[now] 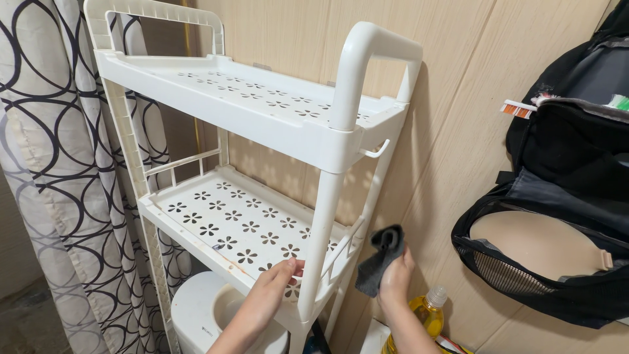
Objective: The person wipes the surfaces of a white plastic bathroom shelf with a grey cloth. They repeatedly dip the cloth into a white bucket of water, wring it out, and wipe the top and lower shelves of the unit.
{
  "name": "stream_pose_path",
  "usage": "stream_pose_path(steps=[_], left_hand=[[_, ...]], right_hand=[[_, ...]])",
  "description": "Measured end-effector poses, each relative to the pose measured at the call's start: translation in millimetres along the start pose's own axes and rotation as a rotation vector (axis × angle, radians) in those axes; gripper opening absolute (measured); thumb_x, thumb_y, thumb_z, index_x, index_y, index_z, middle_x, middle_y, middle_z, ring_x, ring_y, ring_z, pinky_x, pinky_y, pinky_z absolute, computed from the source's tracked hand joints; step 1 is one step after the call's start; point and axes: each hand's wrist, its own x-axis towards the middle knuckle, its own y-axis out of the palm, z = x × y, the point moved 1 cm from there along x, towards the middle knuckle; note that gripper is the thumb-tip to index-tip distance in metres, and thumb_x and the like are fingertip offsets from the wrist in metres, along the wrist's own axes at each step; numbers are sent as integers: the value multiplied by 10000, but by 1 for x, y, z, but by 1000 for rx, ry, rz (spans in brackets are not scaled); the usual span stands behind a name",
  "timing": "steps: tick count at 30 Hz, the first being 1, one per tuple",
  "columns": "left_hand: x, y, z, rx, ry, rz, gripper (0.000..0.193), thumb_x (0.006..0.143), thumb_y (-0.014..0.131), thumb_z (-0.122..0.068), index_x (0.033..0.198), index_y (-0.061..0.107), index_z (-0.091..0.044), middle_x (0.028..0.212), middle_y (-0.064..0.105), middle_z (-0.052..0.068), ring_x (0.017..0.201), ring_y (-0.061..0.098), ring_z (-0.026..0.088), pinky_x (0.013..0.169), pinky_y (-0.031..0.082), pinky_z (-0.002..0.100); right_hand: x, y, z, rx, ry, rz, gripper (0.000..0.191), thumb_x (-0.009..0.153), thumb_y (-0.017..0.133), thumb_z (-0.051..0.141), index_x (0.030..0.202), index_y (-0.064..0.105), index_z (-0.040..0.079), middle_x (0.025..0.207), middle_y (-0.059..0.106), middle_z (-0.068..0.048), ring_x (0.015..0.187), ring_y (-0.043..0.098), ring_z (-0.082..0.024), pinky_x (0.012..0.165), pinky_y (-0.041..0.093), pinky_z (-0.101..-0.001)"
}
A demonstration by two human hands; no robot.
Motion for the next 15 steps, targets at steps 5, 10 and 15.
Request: stream_pose_path(steps=[5,10,15], left_hand=[[1,26,27,-211,59,-1,653,977,357,-525,1489,540,-163,1417,600,-55,1369,472,93,1162,292,297],[14,44,59,-183,280,32,658,983,382,-547,1403,575,-79,1275,719,105,1284,595,192,1138,341,356],[28,47,79,-217,268,62,693,959,441,-564,1441,589,-88,1008,703,90,925,640,169,914,508,357]], right_hand=[[-18,21,-54,-435,-162,23,372,1021,470,272,1263,637,43,1033,713,-81,926,674,-214,857,515,-370],[-89,39,-102,-132,50,32,455,1023,450,205,1425,533,10,1150,681,-192,1030,641,-285,890,513,-398],[-125,36,-117,163,112,150,566,999,455,271,1541,419,111,1374,597,-76,1215,576,-183,1031,437,-333]])
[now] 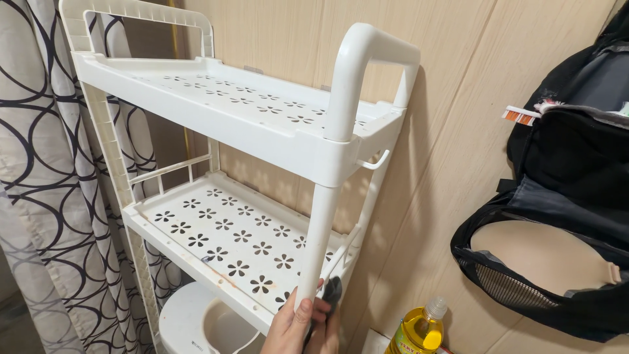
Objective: The person wipes the surfaces of a white plastic bathroom shelf with a grey cloth. They repeatedly dip the cloth into a white bucket of water, wring it out, and wipe the top and lower shelves of the unit.
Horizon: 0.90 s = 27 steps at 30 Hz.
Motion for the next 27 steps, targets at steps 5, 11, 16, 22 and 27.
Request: stream_pose_path(steps=[5,11,16,22,27], left_hand=[[-2,-2,2,115,-6,-43,667,978,407,-543,1474,582,-133,720,579,21,754,552,114,768,414,254],[-4,-1,0,126,31,-47,651,997,418,-533,1472,586,-120,719,559,15,755,518,123,785,412,256],[6,-9,-8,174,154,-81,698,1023,355,-589,1419,573,-57,1184,584,107,1166,557,215,1041,381,337],[37,-10,-33,-289,-308,-97,820,953,298,-702,1491,481,-111,1489,555,10,1387,498,140,1184,308,329],[67,-1,-37,-272,-537,-26,793,961,361,-659,1425,617,-69,1303,636,92,1134,575,195,1010,438,356]], right_hand=[[67,8,34,-320,39,-216,503,1041,426,334,1492,424,111,1291,596,-71,1145,568,-164,989,432,-334],[78,-5,30,-341,106,-249,410,1061,419,276,1352,604,53,1105,726,-135,976,664,-241,870,510,-377],[18,-35,-5,-451,-144,-143,412,944,555,69,1352,597,32,1268,699,-100,1195,623,-182,1011,421,-303],[87,-38,53,-119,-33,-451,297,1009,493,99,1290,587,83,1154,667,-113,998,661,-263,884,516,-390],[116,-2,52,-636,-108,-337,409,989,504,189,1374,603,92,1055,734,-151,954,701,-274,880,503,-377]])
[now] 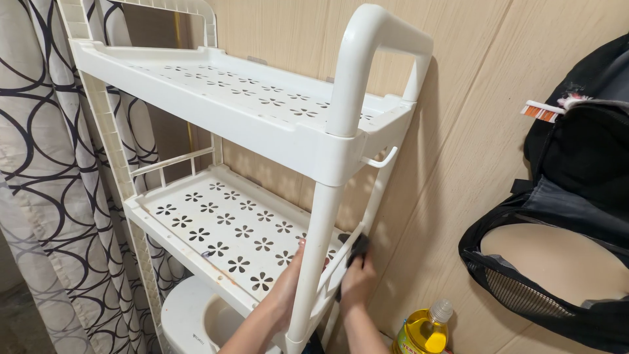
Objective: The person wipes the surfaces of a white plastic bathroom shelf with a grey cloth. They repeatedly dip the cloth into a white bucket of water, wring it out, and wipe the top and lower shelves of the unit.
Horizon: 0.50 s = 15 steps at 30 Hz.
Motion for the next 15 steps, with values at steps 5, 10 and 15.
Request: stream_pose_path(steps=[5,10,15], left_hand=[[12,8,3,-3,-4,63,573,978,493,-510,1365,621,-109,1223,707,41,1055,658,136,916,526,291],[5,11,1,141,-24,110,514,971,527,-476,1294,674,-104,1062,677,49,916,618,147,799,508,337],[11,9,4,100,-30,136,459,956,548,-433,1262,683,-118,1051,707,29,913,647,128,805,532,311]], right_hand=[[-56,-9,-52,-49,-59,61,372,1018,471,230,1225,678,0,1056,775,-170,979,736,-242,891,535,-373],[-22,-2,-28,274,244,228,452,1035,400,311,1404,560,104,1154,725,-108,1001,673,-213,881,525,-351],[-43,-5,-5,282,224,233,446,1028,431,291,1406,584,112,1130,721,-119,989,660,-209,873,517,-355]])
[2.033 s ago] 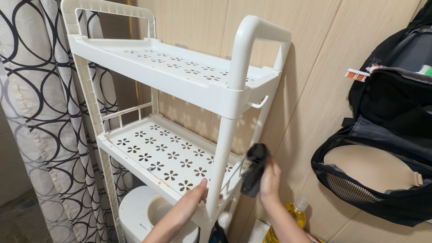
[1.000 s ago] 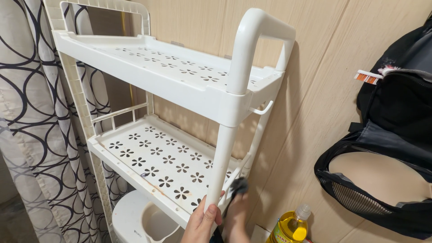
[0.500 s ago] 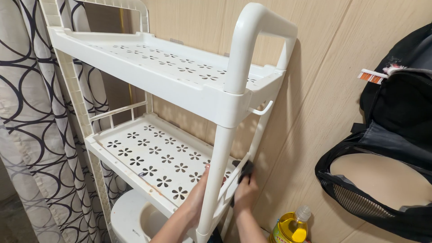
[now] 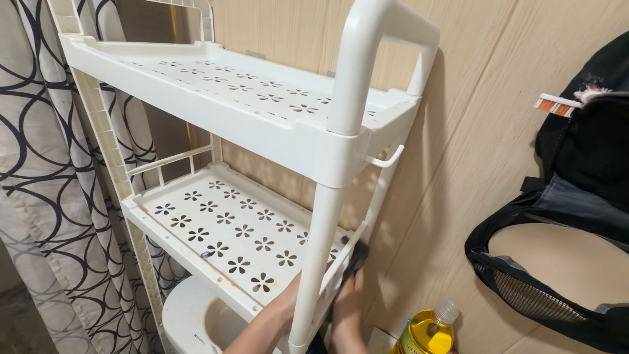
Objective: The person wipes the surfaces of a white plastic bathroom shelf with a grey cloth. They repeatedly dip the cloth into a white bucket of water, wring it out, and wipe the top and lower shelves of the unit.
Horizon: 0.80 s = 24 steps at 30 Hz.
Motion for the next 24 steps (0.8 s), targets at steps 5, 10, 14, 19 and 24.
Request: stream_pose_path(steps=[5,10,14,19,24], left_hand=[[15,-8,13,-27,135,221,538,1032,532,-439,1156,697,58,1002,719,129,883,660,189,770,520,310],[16,-11,14,-33,157,-119,614,1042,378,-537,1203,692,-34,1095,704,134,970,620,212,897,480,336],[-24,-35,-4,157,524,-224,500,1032,439,-398,1278,659,-22,1273,732,69,1208,649,146,1072,435,281],[-103,-129,-30,341,536,-429,391,997,518,-307,1213,714,-47,1172,788,91,1121,701,168,1001,490,287],[-150,-255,-52,423,551,-609,310,959,578,-183,1209,693,-40,1148,779,108,1072,725,197,942,540,322]], right_hand=[[-45,6,-46,-8,53,70,432,984,464,244,1378,596,124,1162,699,-119,1039,640,-236,917,502,-371],[-50,-3,-52,-49,43,1,428,941,498,198,1351,607,137,1193,678,-119,1089,620,-263,961,488,-388],[-89,2,-27,-141,-195,-211,432,907,525,160,1329,617,147,1219,660,-119,1129,603,-284,997,476,-401],[-171,48,16,-531,-971,-406,446,864,558,114,1302,628,160,1250,639,-119,1179,583,-311,1040,462,-418],[-204,122,24,-1119,-1229,-77,476,805,615,105,1278,631,158,1249,627,-99,1188,570,-327,1039,443,-445]])
